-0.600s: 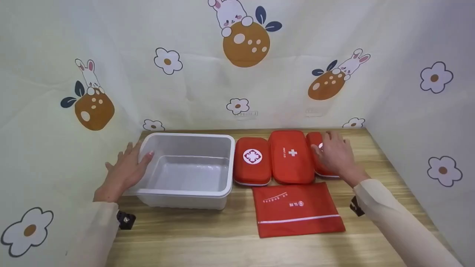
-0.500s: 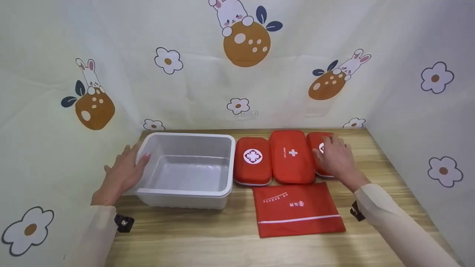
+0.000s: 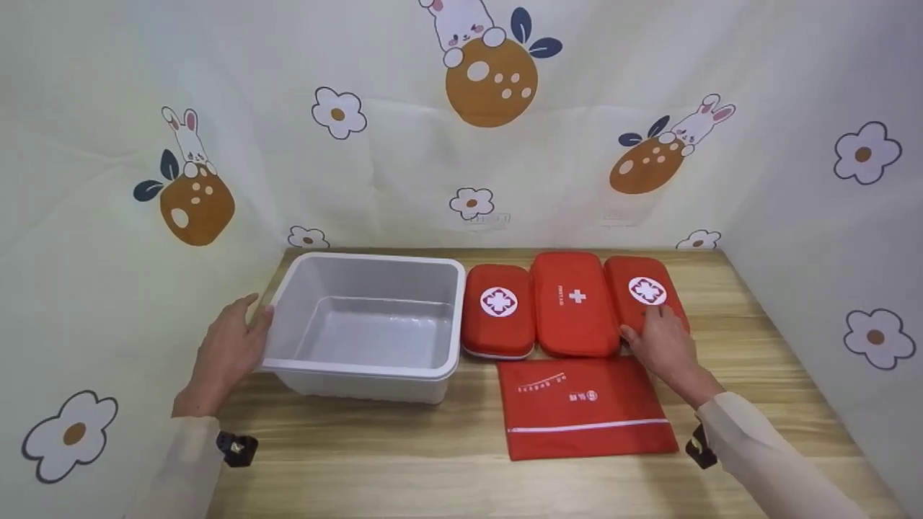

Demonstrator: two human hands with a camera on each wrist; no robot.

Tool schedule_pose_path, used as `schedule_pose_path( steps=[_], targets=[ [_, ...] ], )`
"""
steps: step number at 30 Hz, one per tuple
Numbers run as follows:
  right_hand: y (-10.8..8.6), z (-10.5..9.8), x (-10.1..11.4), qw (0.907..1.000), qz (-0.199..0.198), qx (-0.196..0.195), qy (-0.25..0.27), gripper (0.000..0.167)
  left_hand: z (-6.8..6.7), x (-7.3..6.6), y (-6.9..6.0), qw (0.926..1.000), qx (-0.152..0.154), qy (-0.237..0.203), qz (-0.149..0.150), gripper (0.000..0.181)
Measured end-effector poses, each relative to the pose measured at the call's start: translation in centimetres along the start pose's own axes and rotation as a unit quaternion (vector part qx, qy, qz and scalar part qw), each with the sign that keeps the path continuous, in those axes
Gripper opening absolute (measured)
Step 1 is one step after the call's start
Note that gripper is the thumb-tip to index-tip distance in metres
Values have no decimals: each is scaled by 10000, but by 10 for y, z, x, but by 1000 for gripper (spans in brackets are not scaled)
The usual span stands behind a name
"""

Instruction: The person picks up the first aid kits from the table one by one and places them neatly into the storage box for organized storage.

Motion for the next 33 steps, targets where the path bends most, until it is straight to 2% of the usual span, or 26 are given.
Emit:
schedule_pose_path(
  steps=[4,8,13,16,19,21,26,29,33],
  targets=[
    [-10,9,-8,9977,483,438,205,57,3,5,1,9997,-150,-208,-39,71],
    [-21,17,-16,9935,748,756,415,64,11,11,0,9986,-142,-502,-128,71],
    [-36,28,-21,9821,1121,1248,854,86,21,20,-4,9967,-107,-736,-335,72],
    [-41,33,-22,9771,1322,1466,790,92,23,25,-4,9956,-142,-819,-444,71],
    [-43,34,-24,9749,1443,1582,615,85,25,28,-3,9937,-191,-972,-520,70],
    [-44,34,-26,9724,1546,1652,563,73,27,31,-3,9915,-212,-1131,-609,70],
    [-47,40,-32,9649,1736,1780,849,50,32,37,-2,9845,-131,-1537,-834,67],
    [-49,43,-36,9596,1858,1779,1143,47,34,38,-2,9829,-40,-1659,-797,63],
    [-51,43,-40,9467,2142,1839,1550,56,35,37,-2,9832,16,-1705,-650,57]
  ],
)
Point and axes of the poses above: each hand's wrist, its own y-axis towards the middle knuckle, its own z-axis out of the palm, x = y × z, the point moved 4 cm from there along y, towards the middle knuckle, and after that the axes turned 13 degrees about -x, right-handed, at the moved point
